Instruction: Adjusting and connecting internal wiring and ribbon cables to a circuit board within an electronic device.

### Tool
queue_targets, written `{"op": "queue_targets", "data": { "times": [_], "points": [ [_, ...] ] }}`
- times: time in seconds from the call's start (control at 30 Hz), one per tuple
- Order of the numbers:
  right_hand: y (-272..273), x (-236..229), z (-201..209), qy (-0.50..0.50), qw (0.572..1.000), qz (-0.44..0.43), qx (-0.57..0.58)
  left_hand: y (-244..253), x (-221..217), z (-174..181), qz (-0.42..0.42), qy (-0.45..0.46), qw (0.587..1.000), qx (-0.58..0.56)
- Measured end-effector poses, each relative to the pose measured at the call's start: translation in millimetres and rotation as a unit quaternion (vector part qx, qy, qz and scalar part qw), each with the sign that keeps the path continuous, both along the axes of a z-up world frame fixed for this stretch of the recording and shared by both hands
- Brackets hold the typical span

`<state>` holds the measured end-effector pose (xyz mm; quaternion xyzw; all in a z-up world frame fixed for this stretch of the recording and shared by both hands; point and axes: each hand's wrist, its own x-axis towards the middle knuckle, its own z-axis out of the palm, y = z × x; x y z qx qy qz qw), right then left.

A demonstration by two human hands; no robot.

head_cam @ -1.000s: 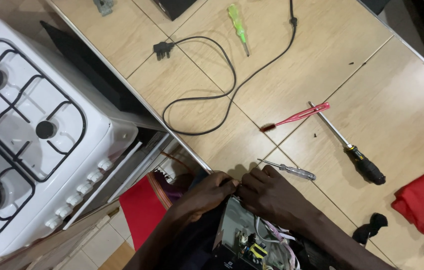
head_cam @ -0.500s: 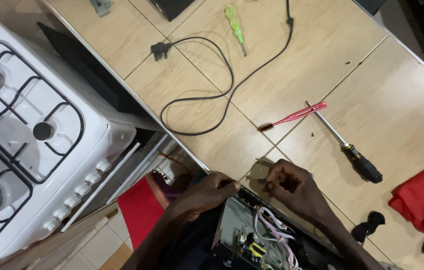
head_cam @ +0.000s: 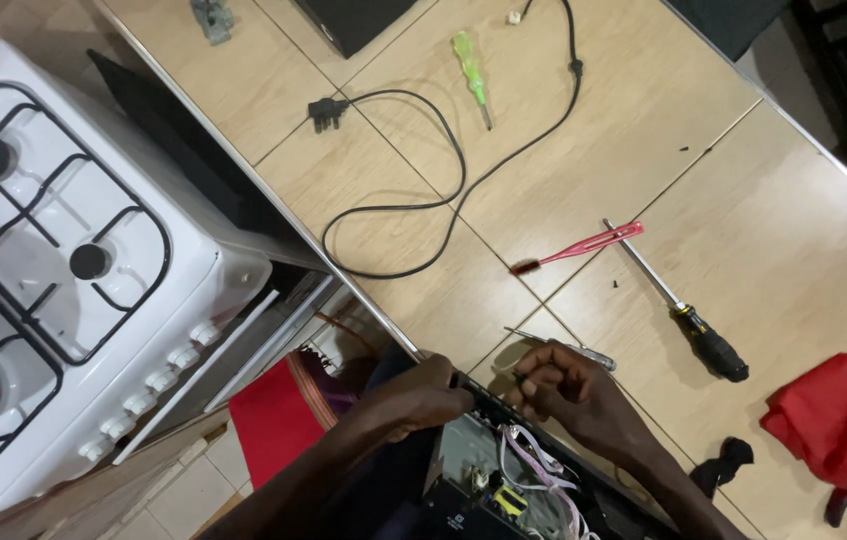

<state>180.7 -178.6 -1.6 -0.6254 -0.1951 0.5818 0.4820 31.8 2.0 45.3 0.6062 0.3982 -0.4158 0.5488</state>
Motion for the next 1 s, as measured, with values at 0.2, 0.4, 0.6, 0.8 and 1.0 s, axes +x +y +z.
{"op": "queue_targets", "data": {
  "times": [0.2,0.4,0.6,0.8,1.0],
  "points": [
    [6.0,-5.1,8.9,0.059,0.996,-0.028,-0.055,-0.9,1.0,-3.2,0.018,-0.034,0.999,0.007],
    [-2.7,-1.7,-9.5,0.163,0.974,-0.106,-0.116,-0.6,-6.5,-6.0,0.043,-0.038,0.998,-0.024],
    [4.1,-4.6,10.0,0.162,0.971,-0.108,-0.138,-1.0,-9.2,-0.6,0.028,-0.034,0.999,-0.008],
    [3.5,-6.7,-1.1,0.179,0.965,-0.126,-0.143,-0.8,-15.2,-24.9,0.046,-0.072,0.996,-0.023],
    [-0.2,-6.5,-9.8,0.12,0.982,-0.1,-0.103,-0.3,-11.8,-21.1,0.043,-0.073,0.996,-0.019]
  ]
}}
